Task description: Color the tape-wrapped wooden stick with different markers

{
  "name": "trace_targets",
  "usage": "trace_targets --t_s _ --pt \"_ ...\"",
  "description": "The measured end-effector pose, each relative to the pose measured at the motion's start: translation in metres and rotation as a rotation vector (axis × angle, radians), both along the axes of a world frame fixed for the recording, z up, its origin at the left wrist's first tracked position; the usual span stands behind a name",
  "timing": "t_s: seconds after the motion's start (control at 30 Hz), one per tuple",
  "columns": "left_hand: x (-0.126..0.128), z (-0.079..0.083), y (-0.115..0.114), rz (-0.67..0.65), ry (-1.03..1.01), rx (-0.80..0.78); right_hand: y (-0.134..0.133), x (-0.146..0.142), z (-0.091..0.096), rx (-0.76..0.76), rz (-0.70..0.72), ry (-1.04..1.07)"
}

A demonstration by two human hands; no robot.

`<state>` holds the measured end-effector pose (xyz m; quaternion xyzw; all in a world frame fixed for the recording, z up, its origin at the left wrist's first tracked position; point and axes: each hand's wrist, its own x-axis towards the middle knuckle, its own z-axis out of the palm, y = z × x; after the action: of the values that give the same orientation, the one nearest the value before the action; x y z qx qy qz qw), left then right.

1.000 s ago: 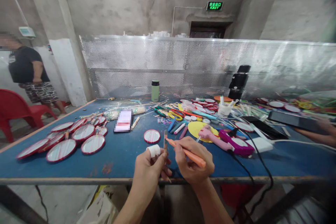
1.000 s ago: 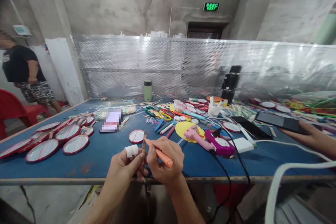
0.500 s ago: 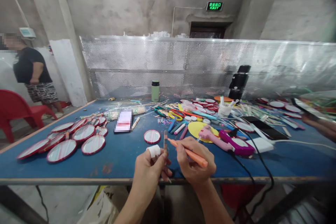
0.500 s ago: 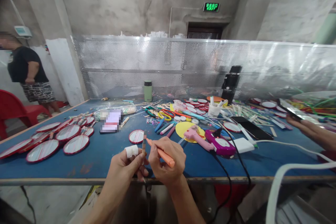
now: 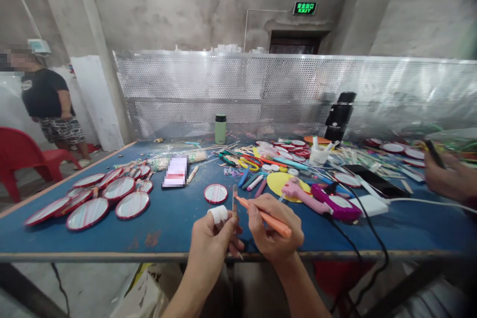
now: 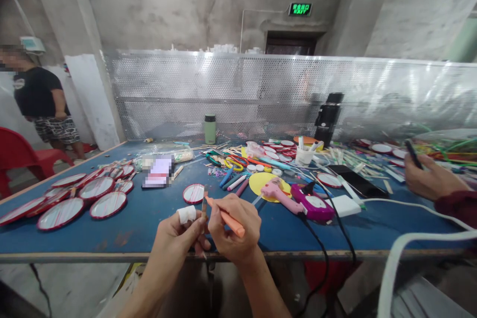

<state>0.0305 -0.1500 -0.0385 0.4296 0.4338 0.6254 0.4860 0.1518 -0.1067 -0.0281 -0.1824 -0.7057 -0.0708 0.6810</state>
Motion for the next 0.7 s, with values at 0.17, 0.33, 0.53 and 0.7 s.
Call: trace_targets --t_s 0.17,0.33,0.53,0.7 --pt "-0.0003 0.0009 -0.0001 0.003 0.0 -0.003 -0.0003 0.0008 0.0006 -0.001 -0.006 0.009" --pt "-0.0007 -0.0006 0.0001 0.002 0.003 0.0 -0.0003 0.0004 0.0008 -0.001 -0.016 0.007" --pt "-0.0004 0.0 -0.0001 0.001 -0.001 -0.004 -0.0002 0.0002 0.0014 0.003 -0.019 0.005" --pt "0.0004 0.0018 -0.0011 0.004 -0.003 -0.007 -0.0004 0.0 0.0012 -0.001 -0.022 0.006"
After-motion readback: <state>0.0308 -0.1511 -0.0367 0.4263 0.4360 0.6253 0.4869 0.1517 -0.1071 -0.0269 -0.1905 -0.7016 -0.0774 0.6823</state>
